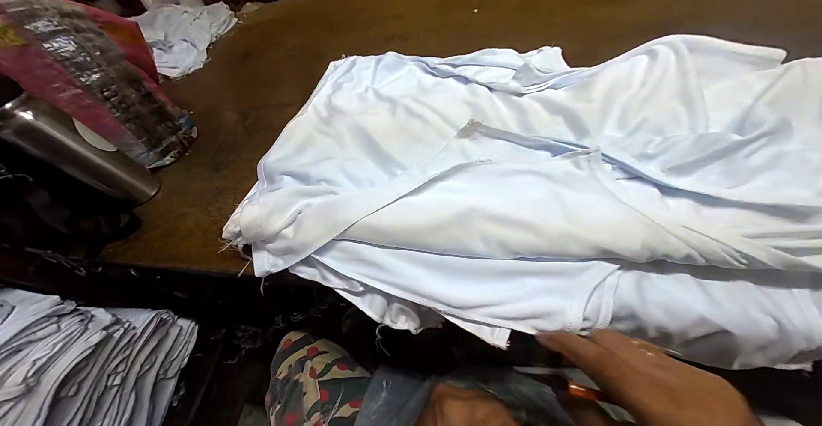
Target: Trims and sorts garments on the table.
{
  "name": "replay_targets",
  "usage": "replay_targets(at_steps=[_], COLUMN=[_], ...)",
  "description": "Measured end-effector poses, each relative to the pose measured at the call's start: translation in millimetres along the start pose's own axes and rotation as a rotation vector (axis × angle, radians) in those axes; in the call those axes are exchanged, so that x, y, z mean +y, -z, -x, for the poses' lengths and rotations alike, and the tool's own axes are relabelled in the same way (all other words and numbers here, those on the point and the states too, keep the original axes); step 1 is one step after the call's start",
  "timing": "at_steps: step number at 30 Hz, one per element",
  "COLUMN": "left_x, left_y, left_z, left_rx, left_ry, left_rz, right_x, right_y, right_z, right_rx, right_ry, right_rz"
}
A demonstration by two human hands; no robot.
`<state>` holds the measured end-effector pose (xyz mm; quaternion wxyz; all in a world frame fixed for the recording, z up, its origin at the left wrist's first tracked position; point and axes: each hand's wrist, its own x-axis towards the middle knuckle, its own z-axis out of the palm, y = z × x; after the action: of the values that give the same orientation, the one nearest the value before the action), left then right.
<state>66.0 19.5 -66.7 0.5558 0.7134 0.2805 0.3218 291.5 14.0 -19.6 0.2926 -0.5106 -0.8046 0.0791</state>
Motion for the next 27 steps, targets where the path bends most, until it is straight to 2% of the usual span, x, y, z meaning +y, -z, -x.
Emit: replay_targets(at_steps=[3,6,10,13,15,19,22,25,27], left_x=[0.4,10.8,34.5,52.2,67.2,70.0,46.8,30.3,19.2], left_y=[4.7,13.7,48.4,89.6,121.5,184.7,234.7,261.6,267.7], left_z=[5.6,8.8,-4.5,-29.4,-50.7,-86.8,-100.9,-110.0,-118.1], left_rx=[0.029,0.121,0.334,0.462,0.456,0.471,0.499,0.437,0.397], left_ry=[0.01,0.027,-0.04,-0.136,-0.145,0.038,0.229,0.373,0.438], left_rz=[-0.113,-0.148,-0.276,-0.646,-0.916,-1.185,-1.154,-1.058,-1.099], right_x=[-1.9,10.5,16.8,23.6,34.7,65.0,98.0,127.4,134.1], right_y=[-30.9,-34.8,16.2,54.6,73.5,99.0,89.6,43.4,31.9], right_z=[-22.7,-44.4,-86.9,-132.2,-165.9,-220.9,-234.0,-219.7,-220.1], right_rx=[0.144,0.234,0.24,0.273,0.313,0.387,0.385,0.157,0.094], right_ry=[0.125,0.181,0.023,-0.098,-0.104,-0.186,-0.255,-0.459,-0.518], right_rz=[0.174,0.068,-0.187,-0.158,-0.134,-0.02,0.131,0.228,0.214])
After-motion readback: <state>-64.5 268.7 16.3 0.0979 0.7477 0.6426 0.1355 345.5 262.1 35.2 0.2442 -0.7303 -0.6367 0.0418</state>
